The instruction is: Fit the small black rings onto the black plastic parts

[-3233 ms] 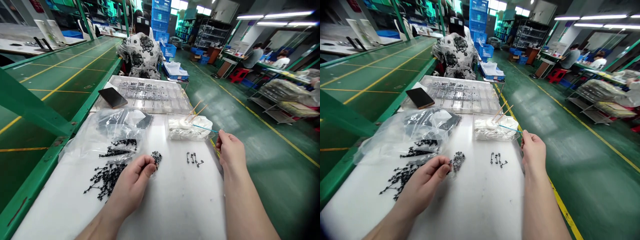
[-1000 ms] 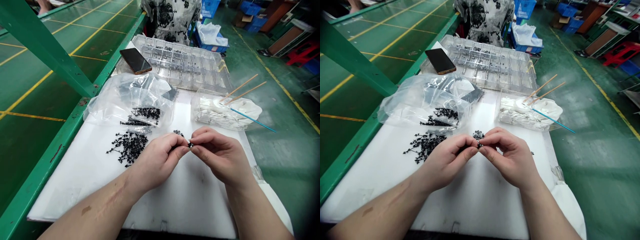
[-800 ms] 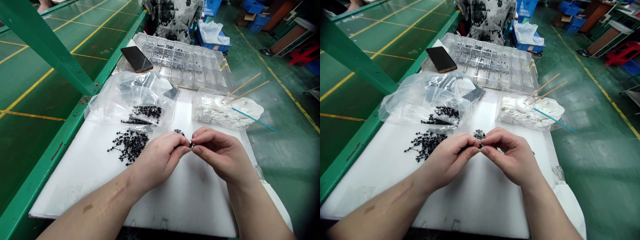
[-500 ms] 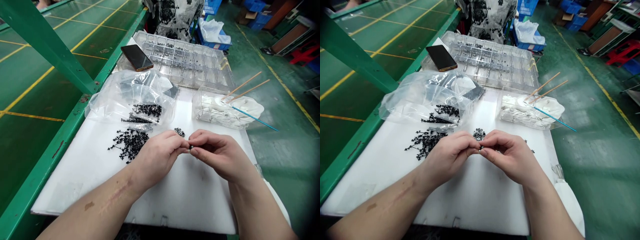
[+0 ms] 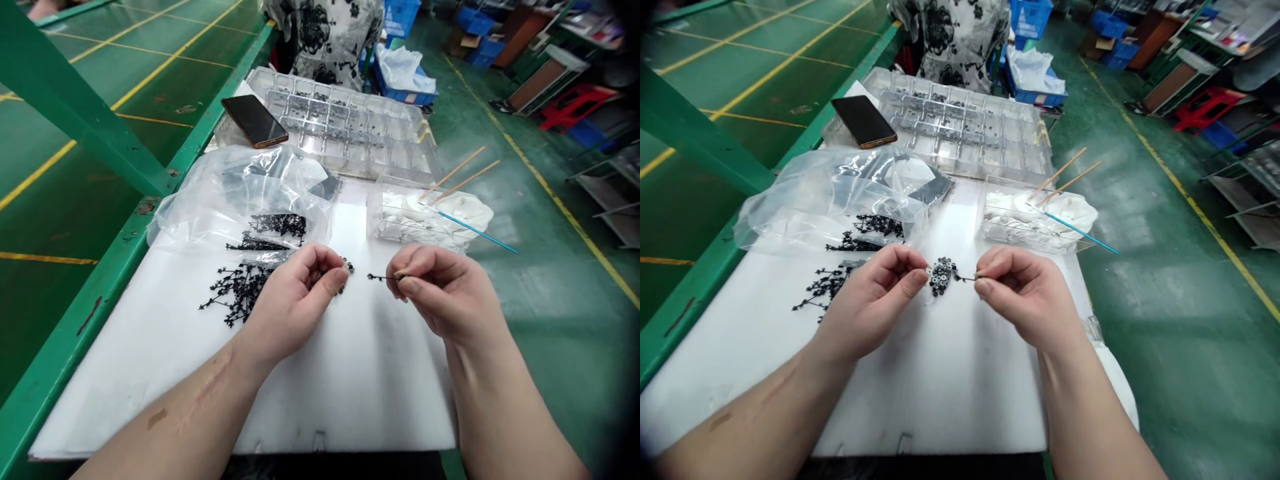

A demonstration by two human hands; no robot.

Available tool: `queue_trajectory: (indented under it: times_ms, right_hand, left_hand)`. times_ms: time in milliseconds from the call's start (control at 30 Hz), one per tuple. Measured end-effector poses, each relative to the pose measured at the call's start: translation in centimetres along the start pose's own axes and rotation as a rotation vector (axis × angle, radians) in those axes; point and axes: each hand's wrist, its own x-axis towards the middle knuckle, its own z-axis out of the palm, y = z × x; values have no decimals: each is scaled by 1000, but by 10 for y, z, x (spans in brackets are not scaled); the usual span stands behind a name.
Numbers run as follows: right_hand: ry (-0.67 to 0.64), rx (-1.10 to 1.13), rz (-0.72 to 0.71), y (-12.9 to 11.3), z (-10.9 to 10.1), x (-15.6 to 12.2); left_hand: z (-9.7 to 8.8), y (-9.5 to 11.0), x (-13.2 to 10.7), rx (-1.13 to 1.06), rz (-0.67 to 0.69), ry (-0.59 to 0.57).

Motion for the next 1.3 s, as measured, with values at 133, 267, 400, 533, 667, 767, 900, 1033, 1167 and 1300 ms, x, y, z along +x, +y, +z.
queue_trajectory:
  times_ms: [133, 267, 400, 533, 667, 767, 900, 1033, 1167, 1300]
  right_hand:
    - [171, -236, 64, -39, -27, -4]
    - [209, -651, 122, -83, -47, -13]
    - [118, -840, 286, -79, -56, -20]
    - [66, -951, 512, -37, -60, -15]
    - [239, -1034, 496, -21, -69, -37]
    - [350, -1080, 504, -28, -81, -91]
    - [385, -1196, 662, -14, -75, -169]
    - [480, -1195, 669, 18, -54, -195]
    - [544, -1164, 643, 22, -50, -187]
    - [531, -1134, 566, 10, -54, -176]
  left_hand:
    - [1, 0, 2, 9, -14, -15]
    - [2, 0, 1, 12, -4, -38]
    - [2, 1, 0, -3, 20, -38]
    - [3, -3, 2, -33, 45, -14]
    - [4, -10, 5, -53, 66, 17]
    - [2, -14, 4, -44, 63, 17]
    - [2, -16, 2, -5, 77, 12]
    - [12, -11, 1, 78, 156, 37]
    - [26, 9, -15, 177, 283, 118]
    - [26, 35, -58, 264, 402, 113]
